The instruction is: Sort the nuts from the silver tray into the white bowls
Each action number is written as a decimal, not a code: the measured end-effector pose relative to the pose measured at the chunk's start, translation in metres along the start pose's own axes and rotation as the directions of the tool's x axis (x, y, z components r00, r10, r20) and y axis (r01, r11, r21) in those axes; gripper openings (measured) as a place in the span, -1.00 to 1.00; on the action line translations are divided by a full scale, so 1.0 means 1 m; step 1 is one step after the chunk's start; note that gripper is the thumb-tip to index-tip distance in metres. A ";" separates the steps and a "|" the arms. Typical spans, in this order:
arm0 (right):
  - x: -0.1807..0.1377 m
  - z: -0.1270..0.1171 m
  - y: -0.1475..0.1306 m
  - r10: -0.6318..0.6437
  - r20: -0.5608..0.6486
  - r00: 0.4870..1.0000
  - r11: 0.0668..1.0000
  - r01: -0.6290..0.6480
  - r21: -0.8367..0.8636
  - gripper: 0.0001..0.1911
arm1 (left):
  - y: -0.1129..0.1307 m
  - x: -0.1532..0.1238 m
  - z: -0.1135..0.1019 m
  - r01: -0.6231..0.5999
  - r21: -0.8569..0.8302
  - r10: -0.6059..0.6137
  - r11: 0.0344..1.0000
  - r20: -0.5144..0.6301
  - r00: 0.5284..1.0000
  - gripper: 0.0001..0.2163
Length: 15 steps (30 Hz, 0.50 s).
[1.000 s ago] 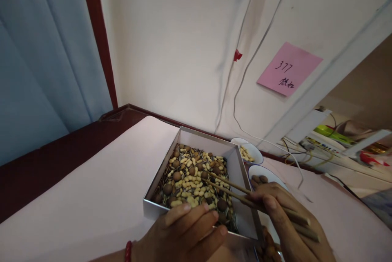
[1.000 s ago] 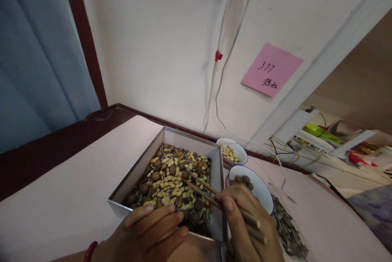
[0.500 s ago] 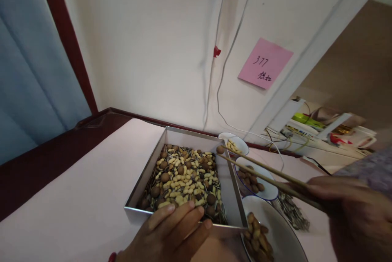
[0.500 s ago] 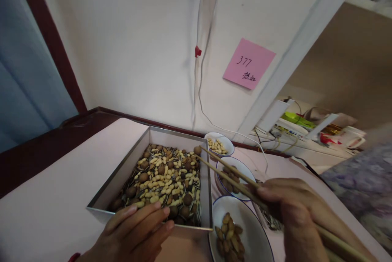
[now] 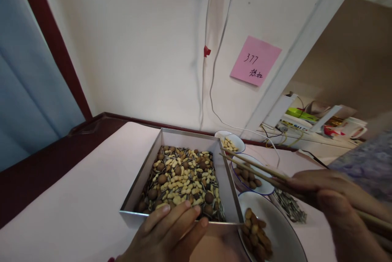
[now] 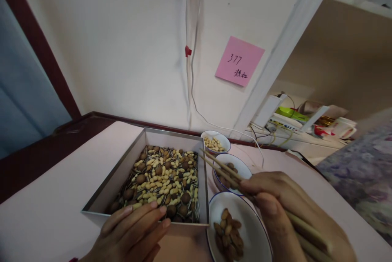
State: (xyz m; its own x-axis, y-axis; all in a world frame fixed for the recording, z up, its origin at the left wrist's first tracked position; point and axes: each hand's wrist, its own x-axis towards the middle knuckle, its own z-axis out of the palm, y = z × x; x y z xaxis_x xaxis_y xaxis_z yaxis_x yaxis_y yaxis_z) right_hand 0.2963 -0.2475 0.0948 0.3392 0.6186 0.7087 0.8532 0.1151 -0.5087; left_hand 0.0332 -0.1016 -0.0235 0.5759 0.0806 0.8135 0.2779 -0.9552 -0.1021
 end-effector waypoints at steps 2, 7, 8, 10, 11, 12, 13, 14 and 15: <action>0.003 0.015 -0.015 -0.039 0.105 0.994 0.999 0.041 -0.013 -0.79 | 0.000 0.000 0.000 -0.007 0.007 0.007 1.000 -0.002 1.000 -0.81; 0.005 0.051 -0.022 -0.061 0.309 0.949 0.998 0.048 0.048 -0.75 | -0.002 0.000 0.000 -0.020 0.015 0.020 1.000 0.022 1.000 -0.80; 0.005 0.056 -0.020 -0.052 0.323 0.945 0.998 0.036 0.055 -0.73 | -0.001 0.000 0.000 -0.023 0.015 0.023 1.000 0.022 0.999 -0.80; 0.004 0.065 -0.016 -0.034 0.347 0.937 0.998 0.015 0.055 -0.72 | -0.001 0.000 0.000 -0.019 0.014 0.018 1.000 0.023 1.000 -0.80; 0.003 0.068 -0.014 -0.032 0.357 0.934 0.998 0.012 0.056 -0.71 | 0.000 0.000 -0.001 -0.008 0.015 0.008 1.000 0.030 1.000 -0.80; 0.003 0.070 -0.014 -0.033 0.366 0.930 0.998 0.012 0.059 -0.71 | 0.001 0.000 -0.001 -0.001 0.014 0.000 1.000 0.042 0.999 -0.79; 0.002 0.071 -0.013 -0.037 0.375 0.926 0.998 0.014 0.064 -0.72 | 0.002 0.000 -0.002 0.003 0.015 -0.004 1.000 0.047 0.999 -0.80; 0.002 0.071 -0.014 -0.041 0.382 0.923 0.998 0.017 0.068 -0.72 | 0.003 0.001 -0.003 0.011 0.016 -0.012 1.000 0.046 0.999 -0.80; 0.001 0.071 -0.015 -0.046 0.388 0.920 0.997 0.019 0.072 -0.73 | 0.003 0.001 -0.003 0.017 0.019 -0.017 1.000 0.042 0.999 -0.81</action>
State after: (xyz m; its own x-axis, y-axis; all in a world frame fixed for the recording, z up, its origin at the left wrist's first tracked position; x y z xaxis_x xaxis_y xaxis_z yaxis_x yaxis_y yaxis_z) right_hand 0.2560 -0.1931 0.0687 0.1195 0.8659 0.4858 0.8288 0.1824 -0.5290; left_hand 0.0321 -0.1056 -0.0211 0.6026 0.1090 0.7906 0.3021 -0.9481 -0.0995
